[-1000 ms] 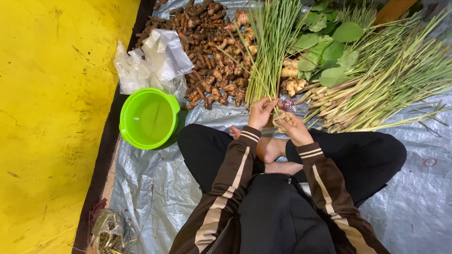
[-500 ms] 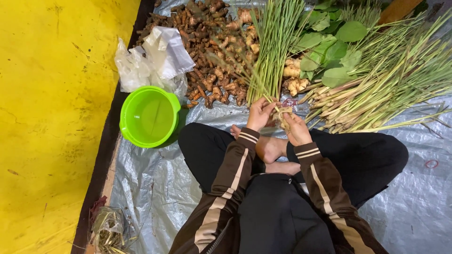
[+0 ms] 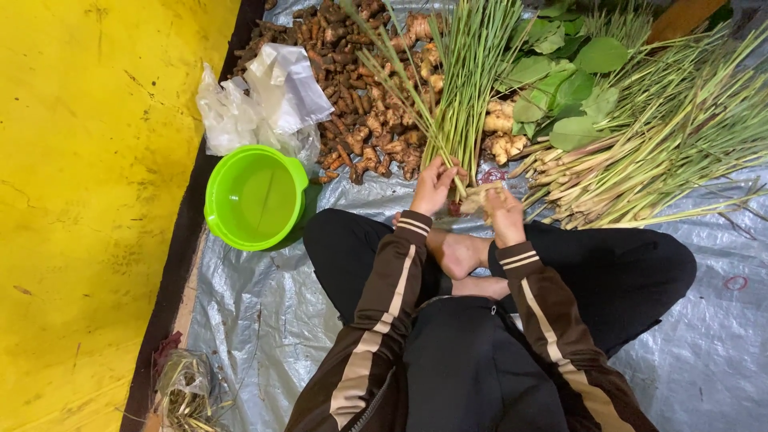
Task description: Sorting and bundling lemongrass stalks and ginger roots while sitting on a plastic sheet on the floor.
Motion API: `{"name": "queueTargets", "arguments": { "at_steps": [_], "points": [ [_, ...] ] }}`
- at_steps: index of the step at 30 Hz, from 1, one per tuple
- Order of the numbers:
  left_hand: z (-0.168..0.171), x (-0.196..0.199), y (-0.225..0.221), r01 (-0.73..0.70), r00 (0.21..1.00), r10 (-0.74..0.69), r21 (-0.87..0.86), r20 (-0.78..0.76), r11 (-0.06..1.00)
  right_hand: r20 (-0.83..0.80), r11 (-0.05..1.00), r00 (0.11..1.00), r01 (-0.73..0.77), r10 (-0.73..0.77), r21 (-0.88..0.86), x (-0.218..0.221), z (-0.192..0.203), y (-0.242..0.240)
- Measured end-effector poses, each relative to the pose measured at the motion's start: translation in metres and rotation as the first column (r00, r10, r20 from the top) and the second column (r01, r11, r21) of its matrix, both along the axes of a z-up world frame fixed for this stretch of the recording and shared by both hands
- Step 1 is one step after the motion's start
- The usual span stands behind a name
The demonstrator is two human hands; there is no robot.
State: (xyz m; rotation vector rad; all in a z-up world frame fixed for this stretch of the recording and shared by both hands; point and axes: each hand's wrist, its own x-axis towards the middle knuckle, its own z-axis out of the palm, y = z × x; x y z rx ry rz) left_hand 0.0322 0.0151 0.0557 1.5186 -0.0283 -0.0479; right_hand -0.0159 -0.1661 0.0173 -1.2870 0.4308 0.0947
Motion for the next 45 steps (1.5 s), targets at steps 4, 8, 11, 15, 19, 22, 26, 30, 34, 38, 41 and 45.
{"name": "queueTargets", "arguments": {
  "at_steps": [4,8,11,15,19,22,26,30,34,38,41,45],
  "points": [
    [-0.048,0.018,0.030,-0.049,0.997,0.063,0.272,-0.042,0.961,0.000,0.987,0.987,0.161,-0.161,-0.028,0.014,0.039,-0.023],
    [-0.074,0.045,0.033,-0.081,0.995,0.097,0.655,0.011,0.751,0.004,0.927,0.933,0.358,-0.361,0.115,0.029,0.082,-0.056],
    [-0.085,0.061,0.031,-0.067,0.995,0.097,0.756,0.004,0.651,0.015,0.904,0.912,0.405,-0.411,0.136,0.035,0.072,-0.099],
    [-0.107,0.078,0.025,-0.055,0.996,0.085,0.826,0.008,0.562,0.031,0.920,0.930,0.357,-0.366,0.160,0.042,0.021,-0.161],
    [-0.127,0.087,0.020,-0.090,0.995,0.090,0.872,0.053,0.481,0.005,0.894,0.918,0.384,-0.395,0.230,0.041,0.013,-0.175],
    [-0.112,0.085,0.014,-0.140,0.986,0.149,0.835,0.070,0.533,-0.017,0.867,0.907,0.408,-0.421,0.286,0.040,0.003,-0.179],
    [-0.096,0.079,0.004,-0.259,0.958,0.261,0.743,0.118,0.617,-0.004,0.846,0.906,0.398,-0.424,0.356,0.037,0.010,-0.180],
    [-0.100,0.082,-0.009,-0.392,0.919,0.184,0.758,0.349,0.521,-0.050,0.827,0.897,0.425,-0.439,0.368,0.028,-0.005,-0.193],
    [-0.052,0.052,-0.080,-0.253,0.954,0.063,0.679,0.292,0.689,-0.061,0.799,0.875,0.466,-0.481,0.380,0.033,-0.027,-0.204],
    [-0.043,0.024,-0.156,0.069,0.974,-0.196,0.665,0.117,0.744,-0.032,0.752,0.866,0.450,-0.499,0.481,0.023,-0.042,-0.217],
    [-0.073,0.016,-0.197,0.234,0.944,-0.330,0.694,0.005,0.681,-0.039,0.737,0.862,0.455,-0.506,0.500,0.013,-0.012,-0.219],
    [-0.117,0.013,-0.222,0.287,0.928,-0.361,0.794,-0.091,0.537,-0.116,0.669,0.818,0.534,-0.564,0.517,0.002,0.003,-0.229]
  ]
}}
